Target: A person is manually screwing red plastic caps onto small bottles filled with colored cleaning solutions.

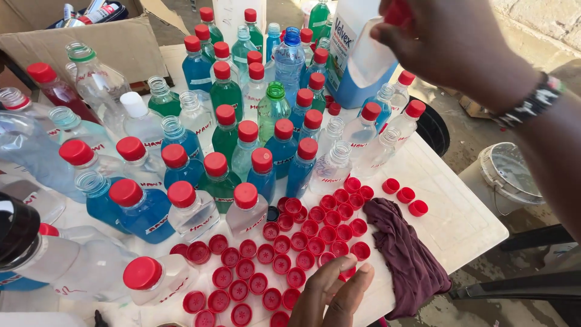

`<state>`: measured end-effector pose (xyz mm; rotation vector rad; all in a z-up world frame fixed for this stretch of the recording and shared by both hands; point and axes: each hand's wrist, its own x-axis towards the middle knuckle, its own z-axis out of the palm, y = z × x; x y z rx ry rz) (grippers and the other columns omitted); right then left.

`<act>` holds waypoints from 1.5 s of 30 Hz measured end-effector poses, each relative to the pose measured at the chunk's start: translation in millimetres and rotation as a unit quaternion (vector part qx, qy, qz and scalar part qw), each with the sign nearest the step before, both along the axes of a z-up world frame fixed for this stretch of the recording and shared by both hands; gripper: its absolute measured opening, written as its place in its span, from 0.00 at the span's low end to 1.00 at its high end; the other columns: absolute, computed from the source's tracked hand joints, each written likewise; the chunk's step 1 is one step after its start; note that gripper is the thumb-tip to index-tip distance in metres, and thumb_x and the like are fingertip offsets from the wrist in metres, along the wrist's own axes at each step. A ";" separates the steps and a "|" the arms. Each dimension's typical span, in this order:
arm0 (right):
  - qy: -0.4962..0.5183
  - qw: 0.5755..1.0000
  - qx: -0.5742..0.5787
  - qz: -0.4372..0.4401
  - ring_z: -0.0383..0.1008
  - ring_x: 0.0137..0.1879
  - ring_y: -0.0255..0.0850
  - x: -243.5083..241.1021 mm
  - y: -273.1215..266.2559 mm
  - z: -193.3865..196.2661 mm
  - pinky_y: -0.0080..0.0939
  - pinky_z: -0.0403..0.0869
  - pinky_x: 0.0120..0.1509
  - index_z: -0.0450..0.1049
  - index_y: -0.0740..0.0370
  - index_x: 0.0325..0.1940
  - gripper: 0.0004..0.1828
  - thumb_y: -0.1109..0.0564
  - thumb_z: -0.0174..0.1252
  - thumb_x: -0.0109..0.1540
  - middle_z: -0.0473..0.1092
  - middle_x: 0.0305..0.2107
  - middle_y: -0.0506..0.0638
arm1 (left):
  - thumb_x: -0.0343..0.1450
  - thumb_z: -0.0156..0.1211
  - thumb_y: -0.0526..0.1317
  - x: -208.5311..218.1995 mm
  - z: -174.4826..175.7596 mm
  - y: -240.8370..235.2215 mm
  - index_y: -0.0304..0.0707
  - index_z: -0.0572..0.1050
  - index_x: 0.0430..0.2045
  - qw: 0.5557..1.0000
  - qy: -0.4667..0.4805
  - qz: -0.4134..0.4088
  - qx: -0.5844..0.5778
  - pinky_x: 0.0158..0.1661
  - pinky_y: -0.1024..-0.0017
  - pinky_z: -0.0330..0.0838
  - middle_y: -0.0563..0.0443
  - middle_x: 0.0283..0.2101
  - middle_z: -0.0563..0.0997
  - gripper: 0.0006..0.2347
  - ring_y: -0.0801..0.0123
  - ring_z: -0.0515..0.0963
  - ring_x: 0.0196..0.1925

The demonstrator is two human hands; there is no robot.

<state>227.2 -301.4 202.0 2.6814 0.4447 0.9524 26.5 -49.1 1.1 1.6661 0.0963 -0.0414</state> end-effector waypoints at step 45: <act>0.309 0.894 0.198 -0.258 0.78 0.46 0.52 70.6 -43.8 -71.6 0.52 0.75 0.45 0.81 0.64 0.51 0.22 0.47 0.69 0.59 0.80 0.44 0.57 | 0.74 0.55 0.53 -0.7 -1.4 21.0 0.60 0.79 0.41 0.895 -0.396 -0.057 0.199 0.31 0.69 0.79 0.59 0.48 0.85 0.09 0.74 0.86 0.35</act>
